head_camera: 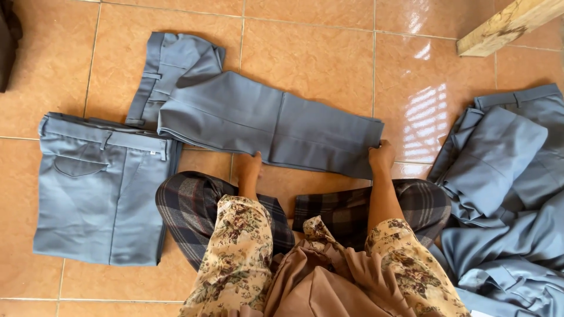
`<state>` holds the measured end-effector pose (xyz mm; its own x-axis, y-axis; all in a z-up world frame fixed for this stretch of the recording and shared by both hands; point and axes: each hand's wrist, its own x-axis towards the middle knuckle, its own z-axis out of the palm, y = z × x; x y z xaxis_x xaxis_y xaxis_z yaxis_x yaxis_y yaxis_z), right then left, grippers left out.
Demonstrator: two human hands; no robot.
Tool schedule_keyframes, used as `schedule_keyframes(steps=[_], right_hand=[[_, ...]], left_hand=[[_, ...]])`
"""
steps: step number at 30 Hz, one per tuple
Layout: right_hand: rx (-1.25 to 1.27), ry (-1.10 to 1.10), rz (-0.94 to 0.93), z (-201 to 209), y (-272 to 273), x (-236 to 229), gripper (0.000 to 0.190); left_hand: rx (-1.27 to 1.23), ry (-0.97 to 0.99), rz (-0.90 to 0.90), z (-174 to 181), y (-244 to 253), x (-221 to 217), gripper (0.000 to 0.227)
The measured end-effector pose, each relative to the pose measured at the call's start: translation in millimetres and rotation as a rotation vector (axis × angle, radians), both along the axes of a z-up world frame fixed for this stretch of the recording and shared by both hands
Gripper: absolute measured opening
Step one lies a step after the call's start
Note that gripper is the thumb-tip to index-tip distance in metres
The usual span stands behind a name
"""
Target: Folding blue fabric pants into neat squares on a tiled floor.
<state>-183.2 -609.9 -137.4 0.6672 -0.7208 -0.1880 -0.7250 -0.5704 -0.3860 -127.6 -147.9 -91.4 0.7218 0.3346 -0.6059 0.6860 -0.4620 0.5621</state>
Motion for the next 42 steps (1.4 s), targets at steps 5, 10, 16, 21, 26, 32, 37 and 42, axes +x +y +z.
schedule_keyframes(steps=[5, 10, 16, 21, 26, 32, 37, 42], right_hand=[[-0.045, 0.047, -0.116, 87, 46, 1, 0.022], [0.024, 0.058, -0.176, 71, 38, -1, 0.030], [0.173, 0.032, -0.183, 16, 5, -7, 0.045], [0.197, 0.024, -0.230, 29, 10, -8, 0.045], [0.229, -0.041, -0.231, 82, 42, -10, 0.054], [0.098, -0.175, -0.180, 104, 62, -14, 0.046], [0.061, -0.193, -0.182, 98, 61, -11, 0.048], [0.012, -0.114, -0.176, 57, 40, -12, 0.045]], left_hand=[[0.346, -0.081, -0.547, 61, -23, -16, 0.029], [0.290, -0.200, -0.686, 64, -21, -15, 0.015], [0.293, -0.213, -0.680, 42, -12, -13, 0.018], [0.379, -0.231, -0.744, 41, -14, -12, 0.017], [0.467, -0.280, -0.813, 26, -14, -12, 0.017], [0.874, -0.877, -0.656, 48, -15, -20, 0.026], [0.918, -0.792, -0.730, 19, -21, -32, 0.013], [0.856, -0.647, -0.809, -1, -26, -33, 0.013]])
